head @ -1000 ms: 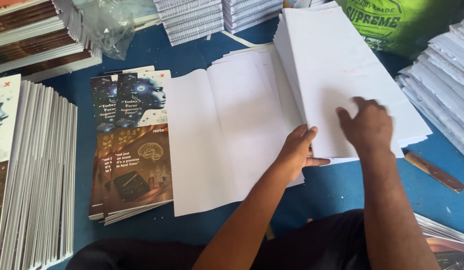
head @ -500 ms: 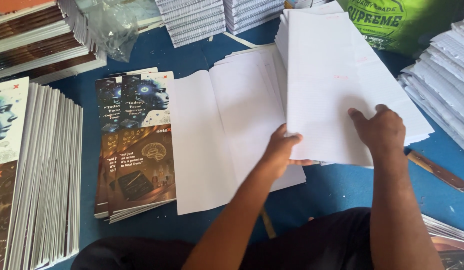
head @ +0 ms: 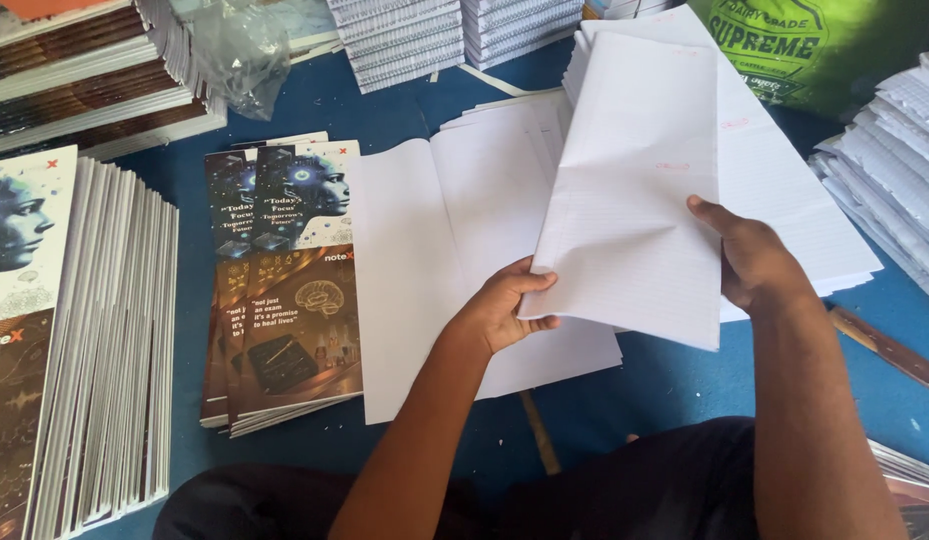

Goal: The person inserts loose index sheets into the front of notebook covers, then places the assembled notebooks onto a growing stack. The person repeats this process multiple times, handling index sheets and notebook covers by hand.

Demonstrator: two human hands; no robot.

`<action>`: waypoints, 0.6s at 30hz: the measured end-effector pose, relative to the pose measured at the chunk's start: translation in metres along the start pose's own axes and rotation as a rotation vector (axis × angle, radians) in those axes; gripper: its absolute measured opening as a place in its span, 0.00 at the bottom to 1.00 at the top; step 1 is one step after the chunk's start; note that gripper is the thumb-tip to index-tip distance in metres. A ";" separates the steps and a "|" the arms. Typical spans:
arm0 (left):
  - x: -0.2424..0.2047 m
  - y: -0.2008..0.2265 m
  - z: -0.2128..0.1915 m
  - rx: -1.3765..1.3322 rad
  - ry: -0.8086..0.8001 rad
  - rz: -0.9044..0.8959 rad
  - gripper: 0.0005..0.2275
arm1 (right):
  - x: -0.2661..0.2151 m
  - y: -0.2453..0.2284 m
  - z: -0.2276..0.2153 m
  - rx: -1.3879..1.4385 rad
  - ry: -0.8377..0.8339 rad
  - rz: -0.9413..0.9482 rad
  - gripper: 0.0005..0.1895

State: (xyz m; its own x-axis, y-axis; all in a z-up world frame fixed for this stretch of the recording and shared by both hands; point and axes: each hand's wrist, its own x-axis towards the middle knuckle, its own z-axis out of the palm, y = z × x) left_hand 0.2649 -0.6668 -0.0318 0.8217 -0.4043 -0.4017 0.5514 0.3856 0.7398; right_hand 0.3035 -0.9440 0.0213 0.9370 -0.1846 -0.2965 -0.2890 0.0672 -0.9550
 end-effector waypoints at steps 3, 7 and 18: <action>-0.006 0.001 0.000 0.134 0.054 -0.021 0.24 | 0.002 0.004 0.012 0.025 -0.018 0.085 0.37; -0.006 0.001 0.007 0.436 0.134 0.015 0.26 | -0.003 0.004 0.022 -0.230 0.033 0.086 0.31; 0.000 -0.026 -0.016 0.381 0.120 0.017 0.25 | -0.018 0.009 0.034 -0.224 0.064 -0.207 0.25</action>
State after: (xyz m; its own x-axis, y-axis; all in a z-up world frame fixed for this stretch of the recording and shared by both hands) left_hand 0.2524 -0.6634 -0.0597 0.8537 -0.2917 -0.4313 0.4631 0.0468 0.8851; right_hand 0.2909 -0.9069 0.0186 0.9682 -0.2339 -0.0886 -0.1359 -0.1948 -0.9714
